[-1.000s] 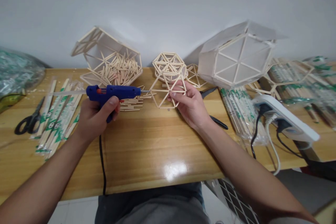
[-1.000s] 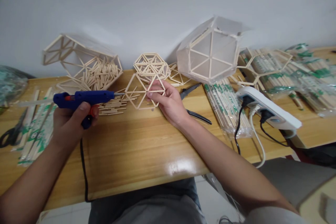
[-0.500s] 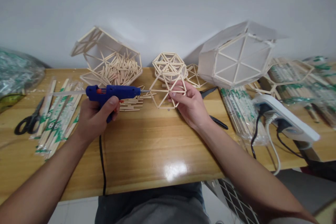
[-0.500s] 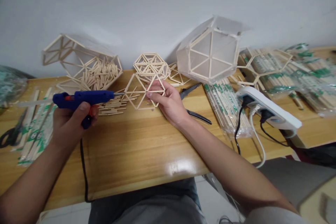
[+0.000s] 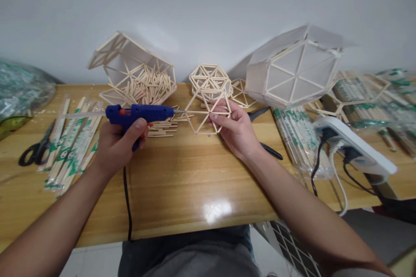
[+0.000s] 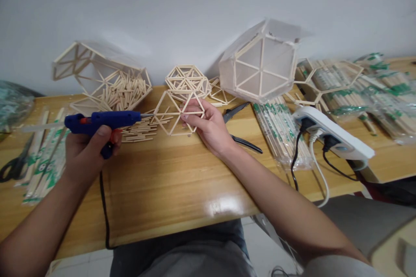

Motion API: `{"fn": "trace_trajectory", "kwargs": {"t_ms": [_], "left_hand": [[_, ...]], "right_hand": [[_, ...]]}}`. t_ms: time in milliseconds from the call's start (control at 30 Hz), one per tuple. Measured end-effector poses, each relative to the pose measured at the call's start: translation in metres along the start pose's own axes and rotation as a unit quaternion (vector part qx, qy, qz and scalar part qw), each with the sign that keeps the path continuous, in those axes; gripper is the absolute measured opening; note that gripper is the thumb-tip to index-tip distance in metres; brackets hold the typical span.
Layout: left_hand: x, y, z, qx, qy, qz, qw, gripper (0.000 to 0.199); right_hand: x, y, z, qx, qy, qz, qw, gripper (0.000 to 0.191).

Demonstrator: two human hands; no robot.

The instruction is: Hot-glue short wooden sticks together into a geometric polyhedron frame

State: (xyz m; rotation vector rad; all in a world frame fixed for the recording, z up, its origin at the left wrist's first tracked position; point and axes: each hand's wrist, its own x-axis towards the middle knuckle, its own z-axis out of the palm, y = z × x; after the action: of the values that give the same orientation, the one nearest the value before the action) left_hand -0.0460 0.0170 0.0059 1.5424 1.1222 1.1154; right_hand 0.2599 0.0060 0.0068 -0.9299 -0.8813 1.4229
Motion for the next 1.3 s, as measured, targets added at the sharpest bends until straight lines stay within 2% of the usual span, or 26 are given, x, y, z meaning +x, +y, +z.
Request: {"fn": "trace_trajectory", "kwargs": {"t_ms": [233,467,667,1133,1300], "left_hand": [[-0.0025,0.0023,0.0053,-0.008,0.036,0.001,0.999,0.047],[-0.0006,0.0028,0.0042,-0.002,0.019,0.002,1.000,0.052],[-0.0024,0.0045,0.0071,-0.004,0.044,-0.002,0.999,0.050],[-0.0010,0.0009,0.0028,-0.006,0.017,-0.002,1.000,0.049],[-0.0070,0.0035,0.0094,-0.027,0.041,0.009,0.999,0.047]], "right_hand": [[0.0001,0.0001,-0.0005,-0.012,0.004,0.004,1.000,0.037],[-0.0004,-0.0003,0.0004,-0.001,0.009,0.003,1.000,0.038],[-0.0003,-0.0003,0.0001,-0.002,0.006,0.003,1.000,0.040],[-0.0007,-0.0007,0.0005,0.005,0.006,0.009,1.000,0.039],[0.0001,-0.0003,0.0000,0.022,0.004,0.011,1.000,0.037]]}}
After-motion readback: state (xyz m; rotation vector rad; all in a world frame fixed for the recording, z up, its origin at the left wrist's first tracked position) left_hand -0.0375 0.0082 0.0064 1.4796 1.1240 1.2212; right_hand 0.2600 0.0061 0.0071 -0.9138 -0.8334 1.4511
